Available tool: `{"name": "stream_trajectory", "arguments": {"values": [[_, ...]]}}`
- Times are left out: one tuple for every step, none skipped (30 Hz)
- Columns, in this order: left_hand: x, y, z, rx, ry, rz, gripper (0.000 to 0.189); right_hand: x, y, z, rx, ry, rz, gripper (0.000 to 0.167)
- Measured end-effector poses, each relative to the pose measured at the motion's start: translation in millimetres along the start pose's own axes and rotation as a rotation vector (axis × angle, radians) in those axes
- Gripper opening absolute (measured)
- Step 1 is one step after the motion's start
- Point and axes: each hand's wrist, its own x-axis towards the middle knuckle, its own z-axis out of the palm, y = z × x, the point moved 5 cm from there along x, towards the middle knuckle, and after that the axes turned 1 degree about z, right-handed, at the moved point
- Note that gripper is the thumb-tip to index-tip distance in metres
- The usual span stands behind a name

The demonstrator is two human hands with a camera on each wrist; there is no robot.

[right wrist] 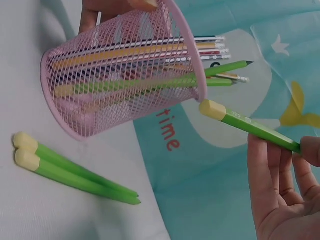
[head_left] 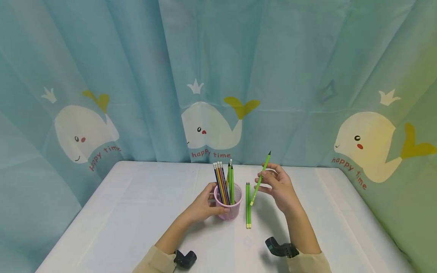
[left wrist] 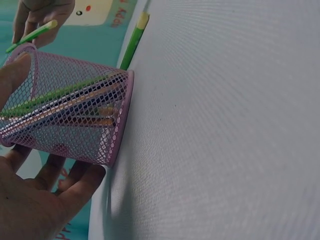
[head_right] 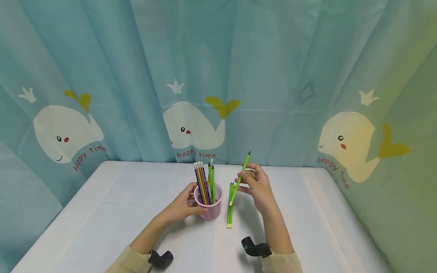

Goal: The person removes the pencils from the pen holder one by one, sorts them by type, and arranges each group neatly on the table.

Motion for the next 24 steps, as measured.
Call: {"name": "stream_trajectory", "arguments": {"values": [[-0.3, -0.1, 0.2, 0.001, -0.001, 0.0, 0.075, 0.5, 2, -1, -0.012, 0.004, 0.007, 0.026], [-0.6, -0.5, 0.5, 0.004, -0.001, -0.001, 0.075, 1.1, 3, -2, -0.027, 0.01, 0.016, 0.026], [-0.7, -0.8, 0.6, 0.006, 0.0, -0.002, 0.076, 1.8, 5, -3, -0.041, 0.015, 0.022, 0.027], [-0.8, -1.2, 0.7, 0.009, 0.002, -0.004, 0.076, 2.4, 7, -4, -0.055, 0.019, 0.028, 0.029], [-0.9, -1.4, 0.7, 0.011, 0.003, -0.003, 0.076, 3.0, 8, -5, -0.069, 0.024, 0.03, 0.03], [-0.9, -1.4, 0.7, 0.014, 0.006, -0.004, 0.076, 3.8, 9, -6, -0.084, 0.027, 0.032, 0.031], [-0.8, -1.4, 0.6, 0.017, 0.009, -0.008, 0.077, 4.6, 10, -7, -0.093, 0.029, 0.032, 0.031], [-0.5, -1.6, 0.3, 0.02, 0.013, -0.011, 0.077, 5.6, 11, -7, -0.102, 0.031, 0.033, 0.031], [-0.2, -1.8, -0.1, 0.021, 0.016, -0.013, 0.077, 6.6, 12, -8, -0.108, 0.033, 0.033, 0.032], [0.0, -1.8, -0.3, 0.023, 0.018, -0.013, 0.077, 7.2, 13, -9, -0.113, 0.035, 0.036, 0.032], [0.2, -1.8, -0.4, 0.023, 0.019, -0.014, 0.077, 7.7, 14, -9, -0.118, 0.037, 0.04, 0.031], [0.2, -1.6, -0.4, 0.026, 0.017, -0.014, 0.077, 8.1, 15, -10, -0.126, 0.036, 0.045, 0.032], [0.3, -1.7, -0.4, 0.028, 0.016, -0.015, 0.077, 8.4, 17, -11, -0.131, 0.035, 0.052, 0.032], [0.2, -1.6, -0.4, 0.032, 0.017, -0.017, 0.077, 8.6, 18, -11, -0.14, 0.033, 0.059, 0.033], [0.3, -1.8, -0.4, 0.035, 0.016, -0.017, 0.077, 8.7, 19, -11, -0.147, 0.032, 0.064, 0.034], [0.3, -1.6, -0.4, 0.034, 0.016, -0.018, 0.077, 8.8, 20, -12, -0.156, 0.031, 0.072, 0.034], [0.2, -1.4, -0.4, 0.035, 0.014, -0.016, 0.077, 8.9, 22, -12, -0.163, 0.031, 0.077, 0.035], [0.3, -1.2, -0.4, 0.034, 0.014, -0.015, 0.077, 9.2, 23, -12, -0.173, 0.031, 0.083, 0.036], [0.4, -1.2, -0.5, 0.032, 0.015, -0.015, 0.076, 9.4, 24, -13, -0.179, 0.033, 0.09, 0.036], [0.4, -0.7, -0.6, 0.032, 0.016, -0.013, 0.076, 9.8, 26, -13, -0.186, 0.036, 0.094, 0.036], [0.5, -0.6, -0.7, 0.028, 0.015, -0.013, 0.076, 10.1, 27, -14, -0.19, 0.04, 0.098, 0.036], [0.3, 0.1, -0.6, 0.025, 0.014, -0.013, 0.076, 10.3, 29, -14, -0.197, 0.044, 0.102, 0.036], [0.3, 0.3, -0.5, 0.025, 0.012, -0.011, 0.076, 10.4, 30, -15, -0.2, 0.047, 0.105, 0.036], [0.2, 0.6, -0.4, 0.022, 0.011, -0.011, 0.076, 10.6, 32, -15, -0.206, 0.05, 0.109, 0.037]]}}
